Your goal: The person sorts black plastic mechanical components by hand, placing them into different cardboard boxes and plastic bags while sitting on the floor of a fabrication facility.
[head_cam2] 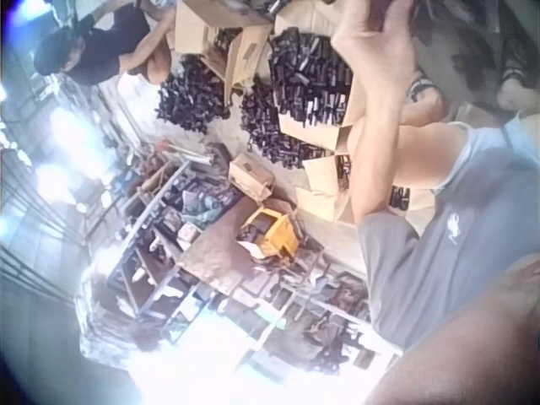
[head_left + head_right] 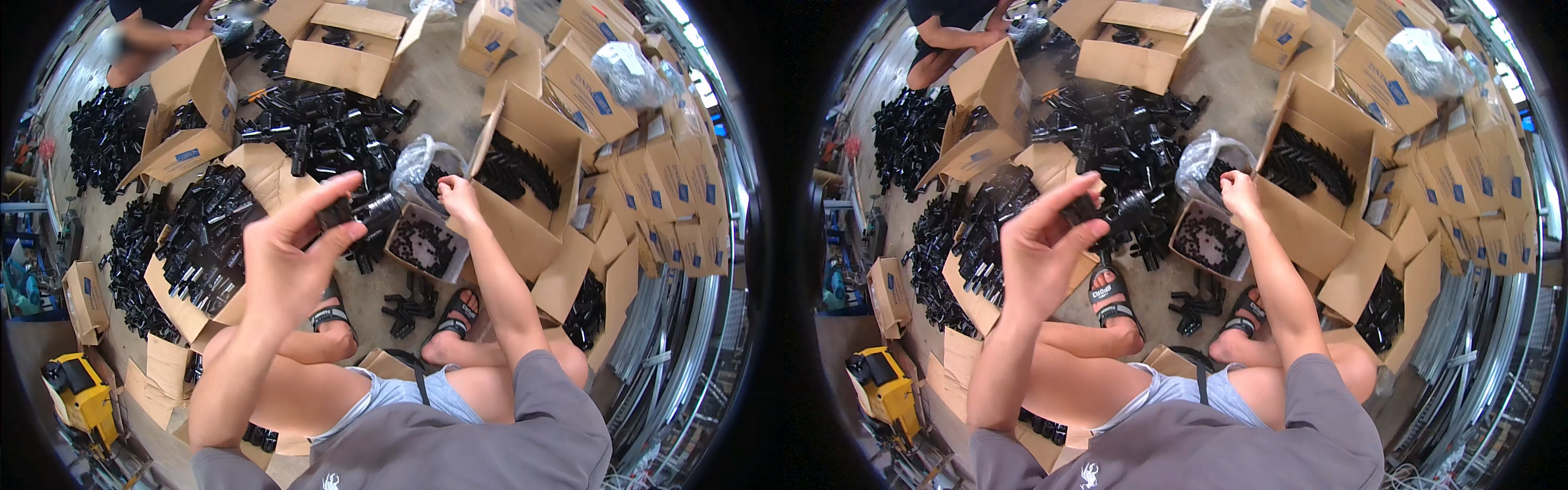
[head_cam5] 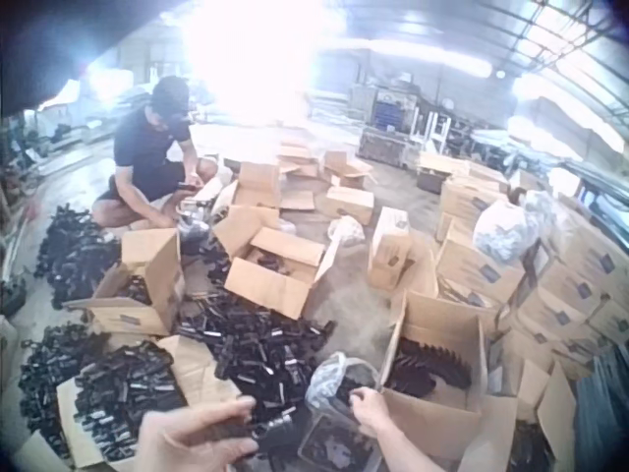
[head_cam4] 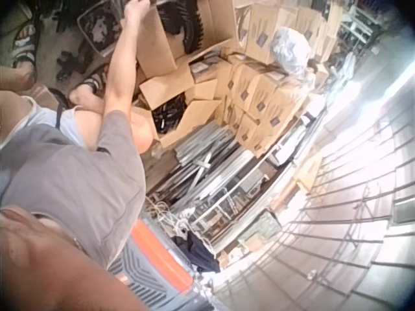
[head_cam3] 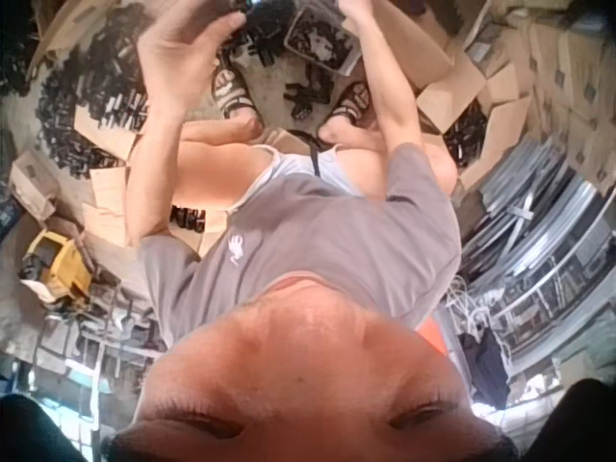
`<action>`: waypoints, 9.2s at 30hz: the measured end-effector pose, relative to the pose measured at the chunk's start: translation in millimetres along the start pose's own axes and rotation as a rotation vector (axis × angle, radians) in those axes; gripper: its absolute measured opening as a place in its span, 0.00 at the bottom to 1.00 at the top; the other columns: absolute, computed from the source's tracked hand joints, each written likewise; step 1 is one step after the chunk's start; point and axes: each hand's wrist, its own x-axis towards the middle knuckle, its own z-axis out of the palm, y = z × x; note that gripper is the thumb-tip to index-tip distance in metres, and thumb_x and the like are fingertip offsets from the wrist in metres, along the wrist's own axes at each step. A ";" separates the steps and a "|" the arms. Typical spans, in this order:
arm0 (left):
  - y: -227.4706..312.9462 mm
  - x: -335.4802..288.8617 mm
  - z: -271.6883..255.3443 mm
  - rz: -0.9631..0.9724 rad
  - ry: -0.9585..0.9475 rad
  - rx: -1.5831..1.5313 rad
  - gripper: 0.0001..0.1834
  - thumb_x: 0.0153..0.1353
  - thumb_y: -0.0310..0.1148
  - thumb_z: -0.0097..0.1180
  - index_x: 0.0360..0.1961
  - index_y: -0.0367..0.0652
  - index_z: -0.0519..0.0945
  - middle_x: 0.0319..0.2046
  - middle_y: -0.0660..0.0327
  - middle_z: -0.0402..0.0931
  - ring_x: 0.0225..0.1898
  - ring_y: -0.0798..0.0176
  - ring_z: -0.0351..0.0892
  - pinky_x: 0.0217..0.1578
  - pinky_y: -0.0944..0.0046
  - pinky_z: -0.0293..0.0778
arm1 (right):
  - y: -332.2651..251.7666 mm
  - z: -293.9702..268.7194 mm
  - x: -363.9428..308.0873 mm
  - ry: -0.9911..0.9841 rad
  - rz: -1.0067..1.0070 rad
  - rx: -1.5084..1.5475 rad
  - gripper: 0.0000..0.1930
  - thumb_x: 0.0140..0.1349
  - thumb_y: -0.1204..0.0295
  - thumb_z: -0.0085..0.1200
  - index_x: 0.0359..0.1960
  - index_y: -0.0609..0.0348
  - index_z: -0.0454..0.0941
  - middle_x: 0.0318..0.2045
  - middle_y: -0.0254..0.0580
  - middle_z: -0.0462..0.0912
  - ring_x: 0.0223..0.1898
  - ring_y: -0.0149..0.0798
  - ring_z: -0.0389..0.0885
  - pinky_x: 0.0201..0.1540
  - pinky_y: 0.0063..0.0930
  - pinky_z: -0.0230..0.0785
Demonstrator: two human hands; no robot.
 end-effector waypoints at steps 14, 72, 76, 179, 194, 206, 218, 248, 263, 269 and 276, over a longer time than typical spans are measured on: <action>13.6 33.6 -24.2 0.140 0.044 0.536 0.22 0.56 0.32 0.71 0.54 0.57 0.86 0.47 0.47 0.85 0.36 0.50 0.88 0.38 0.60 0.84 | 22.4 103.5 94.8 -0.102 -0.057 -0.412 0.20 0.61 0.57 0.57 0.51 0.53 0.83 0.50 0.62 0.84 0.54 0.62 0.82 0.57 0.53 0.75; 43.6 10.7 -25.7 -0.014 0.072 -0.756 0.30 0.66 0.22 0.62 0.69 0.44 0.71 0.50 0.53 0.84 0.49 0.64 0.85 0.50 0.64 0.84 | -288.9 -26.1 -240.3 0.100 -0.581 1.174 0.08 0.62 0.82 0.66 0.42 0.66 0.82 0.35 0.43 0.87 0.35 0.30 0.87 0.36 0.22 0.81; 42.7 8.4 -22.8 0.285 0.076 -0.408 0.30 0.61 0.17 0.66 0.65 0.39 0.76 0.50 0.53 0.84 0.47 0.69 0.84 0.48 0.68 0.82 | -277.0 -20.5 -232.1 -0.053 -0.464 1.380 0.07 0.64 0.80 0.65 0.43 0.62 0.83 0.37 0.41 0.88 0.34 0.31 0.86 0.35 0.23 0.79; 18.6 19.5 -3.9 -0.244 0.114 -0.381 0.17 0.69 0.31 0.63 0.56 0.43 0.79 0.46 0.65 0.84 0.45 0.72 0.83 0.47 0.67 0.79 | -264.9 -45.4 -229.9 0.057 -0.459 0.983 0.09 0.75 0.76 0.51 0.50 0.67 0.69 0.49 0.56 0.86 0.51 0.39 0.86 0.52 0.28 0.79; 21.0 17.3 -2.5 -0.024 0.148 -0.250 0.18 0.64 0.24 0.66 0.55 0.36 0.80 0.45 0.62 0.83 0.47 0.73 0.79 0.50 0.71 0.75 | -280.0 -7.1 -225.2 0.217 -0.467 0.961 0.10 0.61 0.80 0.68 0.43 0.68 0.84 0.37 0.39 0.88 0.37 0.24 0.83 0.43 0.19 0.75; 21.7 17.5 -3.0 -0.006 0.143 -0.256 0.17 0.65 0.24 0.66 0.55 0.36 0.80 0.45 0.62 0.83 0.47 0.73 0.79 0.51 0.71 0.74 | -282.3 -0.9 -222.9 0.267 -0.453 1.026 0.09 0.61 0.78 0.69 0.41 0.68 0.85 0.37 0.39 0.88 0.38 0.26 0.83 0.44 0.20 0.76; 21.2 17.2 -0.1 -0.020 0.150 -0.288 0.16 0.64 0.22 0.65 0.53 0.35 0.80 0.46 0.62 0.83 0.48 0.73 0.79 0.51 0.70 0.75 | -279.4 2.2 -221.5 0.401 -0.436 0.774 0.11 0.63 0.71 0.68 0.41 0.67 0.86 0.35 0.43 0.89 0.37 0.32 0.84 0.45 0.28 0.76; 21.7 18.8 3.8 -0.006 0.153 -0.252 0.17 0.63 0.24 0.66 0.53 0.34 0.81 0.49 0.58 0.83 0.50 0.70 0.80 0.52 0.68 0.76 | -283.0 -2.3 -225.8 0.367 -0.546 0.749 0.10 0.68 0.72 0.61 0.45 0.67 0.80 0.41 0.44 0.84 0.45 0.37 0.83 0.52 0.31 0.75; 18.8 22.5 4.4 0.041 0.168 -0.241 0.16 0.63 0.22 0.66 0.52 0.35 0.81 0.45 0.62 0.84 0.46 0.72 0.81 0.47 0.70 0.77 | -281.5 -5.2 -221.8 0.346 -0.501 0.661 0.11 0.75 0.68 0.51 0.46 0.66 0.79 0.43 0.45 0.83 0.45 0.37 0.82 0.49 0.31 0.74; 23.9 19.2 -6.7 -0.180 0.134 -0.333 0.16 0.68 0.31 0.64 0.55 0.42 0.80 0.45 0.67 0.83 0.44 0.74 0.82 0.46 0.69 0.79 | -278.3 -35.2 -210.5 0.180 -0.402 1.031 0.14 0.77 0.66 0.49 0.55 0.63 0.75 0.49 0.42 0.82 0.48 0.32 0.81 0.52 0.26 0.74; 34.6 15.6 -5.9 -0.208 -0.039 -0.343 0.15 0.69 0.32 0.63 0.55 0.43 0.80 0.48 0.66 0.83 0.46 0.74 0.81 0.49 0.67 0.79 | -308.4 -87.8 -218.5 -0.065 -0.595 0.655 0.24 0.67 0.68 0.64 0.63 0.58 0.75 0.47 0.43 0.84 0.40 0.27 0.80 0.44 0.23 0.75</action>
